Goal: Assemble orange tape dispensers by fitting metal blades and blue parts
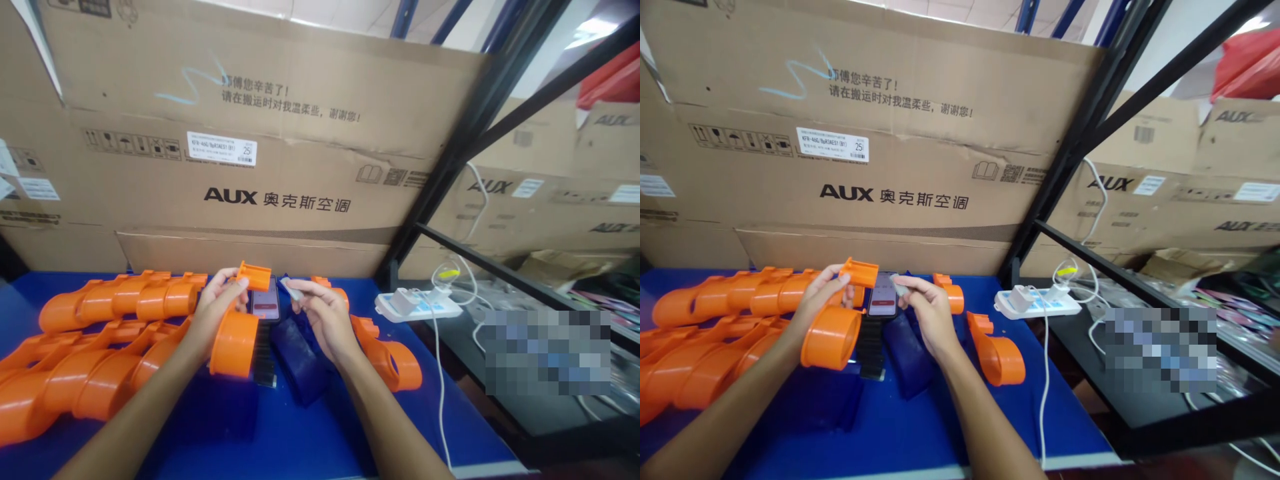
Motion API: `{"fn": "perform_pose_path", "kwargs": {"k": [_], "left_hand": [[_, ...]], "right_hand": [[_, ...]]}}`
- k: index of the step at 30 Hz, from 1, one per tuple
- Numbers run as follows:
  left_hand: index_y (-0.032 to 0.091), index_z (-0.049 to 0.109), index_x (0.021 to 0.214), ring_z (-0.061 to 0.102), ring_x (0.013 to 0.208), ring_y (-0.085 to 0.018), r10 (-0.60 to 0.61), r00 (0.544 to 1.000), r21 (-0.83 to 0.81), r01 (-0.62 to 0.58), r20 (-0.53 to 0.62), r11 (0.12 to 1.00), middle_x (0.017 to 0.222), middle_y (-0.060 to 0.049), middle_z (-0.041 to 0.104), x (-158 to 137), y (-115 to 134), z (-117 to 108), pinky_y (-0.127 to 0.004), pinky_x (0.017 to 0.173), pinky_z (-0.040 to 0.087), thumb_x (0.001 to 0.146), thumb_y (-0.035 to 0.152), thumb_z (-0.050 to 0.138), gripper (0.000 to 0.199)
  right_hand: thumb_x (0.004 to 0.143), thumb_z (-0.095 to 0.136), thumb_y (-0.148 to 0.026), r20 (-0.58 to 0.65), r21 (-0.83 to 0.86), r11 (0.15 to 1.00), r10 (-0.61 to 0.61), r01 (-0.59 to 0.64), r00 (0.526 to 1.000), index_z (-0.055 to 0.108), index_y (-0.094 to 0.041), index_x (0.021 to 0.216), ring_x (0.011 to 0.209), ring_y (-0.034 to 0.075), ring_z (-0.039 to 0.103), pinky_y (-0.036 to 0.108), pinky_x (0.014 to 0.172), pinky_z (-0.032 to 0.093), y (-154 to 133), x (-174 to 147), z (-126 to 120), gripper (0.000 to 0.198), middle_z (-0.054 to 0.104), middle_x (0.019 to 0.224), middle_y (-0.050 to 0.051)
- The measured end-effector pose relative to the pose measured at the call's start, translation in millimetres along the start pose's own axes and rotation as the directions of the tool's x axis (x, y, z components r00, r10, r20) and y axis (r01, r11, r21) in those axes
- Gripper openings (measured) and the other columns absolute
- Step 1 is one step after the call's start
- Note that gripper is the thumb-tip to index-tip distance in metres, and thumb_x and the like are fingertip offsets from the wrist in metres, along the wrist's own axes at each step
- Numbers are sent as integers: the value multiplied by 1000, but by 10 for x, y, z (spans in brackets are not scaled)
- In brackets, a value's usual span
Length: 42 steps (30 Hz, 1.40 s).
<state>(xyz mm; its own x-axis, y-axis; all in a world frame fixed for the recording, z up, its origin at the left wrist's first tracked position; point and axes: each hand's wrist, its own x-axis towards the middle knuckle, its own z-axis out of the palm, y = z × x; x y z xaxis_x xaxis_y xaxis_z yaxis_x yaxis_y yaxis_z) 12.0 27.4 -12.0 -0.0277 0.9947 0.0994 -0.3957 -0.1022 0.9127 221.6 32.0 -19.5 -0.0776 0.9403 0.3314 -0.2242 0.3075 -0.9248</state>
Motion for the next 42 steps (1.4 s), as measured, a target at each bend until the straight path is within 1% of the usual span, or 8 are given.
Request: {"fn": "perform_pose_path", "kwargs": {"k": [4, 9, 13, 20, 24, 30, 38, 42], "left_hand": [[22, 61, 102, 57, 49, -9, -39, 998, 32, 38, 45, 999, 74, 1, 67, -49, -15, 59, -20, 49, 43, 77, 43, 81, 39], [22, 59, 103, 59, 49, -11, -61, 997, 53, 59, 50, 997, 74, 0, 69, -51, -38, 65, -21, 50, 45, 74, 46, 82, 44], [21, 60, 105, 61, 49, -12, -77, 996, 39, 75, 49, 996, 74, 0, 69, -52, -42, 56, -20, 48, 44, 74, 47, 82, 45], [22, 59, 121, 63, 52, -13, -96, 991, -1, 96, 90, 995, 77, -2, 71, -128, -5, 110, -22, 51, 47, 77, 46, 81, 55], [20, 59, 122, 64, 56, -13, -59, 993, 8, 59, 99, 998, 78, -3, 72, -145, -14, 141, -22, 54, 48, 77, 44, 82, 56], [20, 55, 126, 63, 53, -14, -92, 989, 59, 86, 114, 995, 79, -4, 72, -95, -62, 102, -21, 50, 46, 75, 47, 83, 64], [17, 54, 133, 62, 54, -11, -20, 990, 130, 2, 136, 992, 83, -6, 73, -96, -45, 114, -20, 52, 47, 84, 49, 74, 62], [15, 56, 134, 60, 52, -10, 18, 991, 178, -41, 129, 983, 79, -5, 74, -75, -36, 89, -19, 51, 46, 85, 47, 73, 61]], "right_hand": [[78, 78, -27, -56, 20, 1000, -21, 22, 998, 78, -24, 110, 68, 14, 57, 30, 70, 49, -47, -11, 51, 32, 74, 86, 2], [87, 75, -40, -127, -87, 995, -62, 51, 990, 76, -19, 92, 53, 11, 52, 25, 52, 41, -71, -25, 74, 21, 61, 61, -2], [89, 74, -43, -144, 14, 999, -38, 40, 989, 65, -21, 89, 45, 10, 52, 22, 41, 38, -70, -40, 93, 24, 60, 59, -5], [87, 76, -41, -98, 114, 993, -27, 38, 995, 59, -23, 101, 65, 16, 69, 24, 51, 52, -66, -37, 150, 29, 72, 79, 1], [88, 75, -43, -115, 102, 994, -28, 39, 993, 61, -22, 99, 67, 16, 68, 25, 54, 52, -56, -32, 139, 27, 74, 84, 3], [90, 72, -41, -103, 56, 998, -25, 31, 994, 64, -21, 92, 67, 14, 65, 25, 58, 52, -33, -15, 89, 22, 76, 87, 5], [93, 69, -40, -56, -45, 998, -52, 50, 997, 65, -20, 90, 67, 14, 64, 26, 63, 52, -18, 2, 43, 21, 77, 88, 5], [94, 67, -40, -24, -160, 982, -108, 102, 994, 67, -20, 92, 69, 15, 65, 28, 65, 51, -86, -10, 18, 21, 76, 85, 5]]}}
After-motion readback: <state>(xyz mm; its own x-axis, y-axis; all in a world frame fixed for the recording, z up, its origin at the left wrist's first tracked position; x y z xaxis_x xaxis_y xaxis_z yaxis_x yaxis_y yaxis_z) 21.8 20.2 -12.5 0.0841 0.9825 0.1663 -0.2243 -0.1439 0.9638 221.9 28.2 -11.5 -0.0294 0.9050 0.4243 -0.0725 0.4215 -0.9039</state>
